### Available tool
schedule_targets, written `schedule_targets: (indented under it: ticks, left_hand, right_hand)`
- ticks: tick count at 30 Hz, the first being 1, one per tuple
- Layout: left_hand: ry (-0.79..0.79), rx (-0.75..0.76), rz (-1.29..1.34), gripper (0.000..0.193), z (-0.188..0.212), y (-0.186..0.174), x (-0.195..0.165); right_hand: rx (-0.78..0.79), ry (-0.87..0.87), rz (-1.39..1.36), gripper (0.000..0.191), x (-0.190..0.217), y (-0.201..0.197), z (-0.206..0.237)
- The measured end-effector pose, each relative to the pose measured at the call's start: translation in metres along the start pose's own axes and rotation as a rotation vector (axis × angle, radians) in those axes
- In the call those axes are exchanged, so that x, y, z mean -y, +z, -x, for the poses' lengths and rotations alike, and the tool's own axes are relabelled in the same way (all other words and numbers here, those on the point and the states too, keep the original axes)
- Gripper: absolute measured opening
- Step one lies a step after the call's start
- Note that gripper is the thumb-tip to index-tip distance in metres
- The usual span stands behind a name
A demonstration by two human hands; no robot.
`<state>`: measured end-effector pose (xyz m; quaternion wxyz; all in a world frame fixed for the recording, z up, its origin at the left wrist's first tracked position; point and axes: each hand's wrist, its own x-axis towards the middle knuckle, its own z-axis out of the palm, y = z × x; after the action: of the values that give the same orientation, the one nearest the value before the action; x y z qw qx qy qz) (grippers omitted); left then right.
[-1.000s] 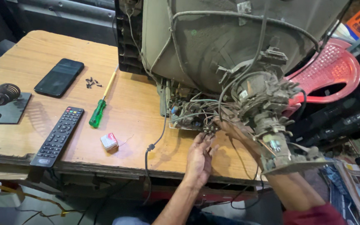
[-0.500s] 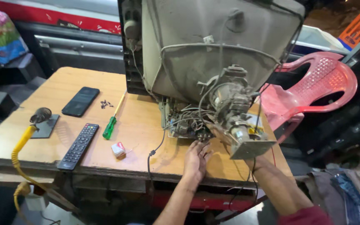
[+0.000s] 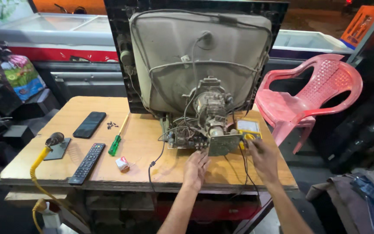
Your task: The person repairs a CRT television on a workbench. They handle the TV's internal circuit boards and wiring, remove and reposition a small circuit board, then use a multimeter with probes to test components on the board while holding a soldering iron.
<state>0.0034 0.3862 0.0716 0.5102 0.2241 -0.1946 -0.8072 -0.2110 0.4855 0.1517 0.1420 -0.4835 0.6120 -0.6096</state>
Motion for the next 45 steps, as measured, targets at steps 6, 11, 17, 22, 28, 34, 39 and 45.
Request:
schedule_targets:
  ticks: [6,11,17,22,28,34,39,45]
  left_hand:
    - [0.184,0.008,-0.192,0.022,0.017,0.002,0.011]
    - [0.411,0.046,-0.502,0.019,0.064,0.011,0.013]
    - [0.522,0.016,-0.701,0.022,0.108,0.025,0.001]
    - [0.591,0.068,-0.679,0.033,0.117,0.034,-0.019]
    - [0.646,0.094,-0.665,0.046,0.126,0.040,-0.036]
    - [0.669,0.087,-0.777,0.021,0.145,0.042,-0.048]
    - [0.723,0.033,-0.766,0.014,0.149,0.047,-0.054]
    - [0.951,0.071,-0.584,0.014,0.140,0.065,-0.064]
  right_hand:
    - [-0.158,0.003,-0.084,0.022,0.008,-0.018,0.071]
    - [-0.139,-0.001,-0.219,0.023,0.007,-0.005,0.116]
    - [0.009,-0.009,-0.232,0.022,0.025,0.030,0.139]
    - [0.036,-0.063,-0.241,0.023,0.056,0.044,0.132]
    - [0.029,-0.077,-0.354,0.021,0.071,0.048,0.127]
    - [0.002,-0.010,-0.170,0.024,0.062,0.042,0.126]
    - [-0.051,0.011,-0.319,0.024,0.044,0.033,0.114]
    - [-0.144,-0.118,-0.363,0.021,-0.005,0.033,0.094]
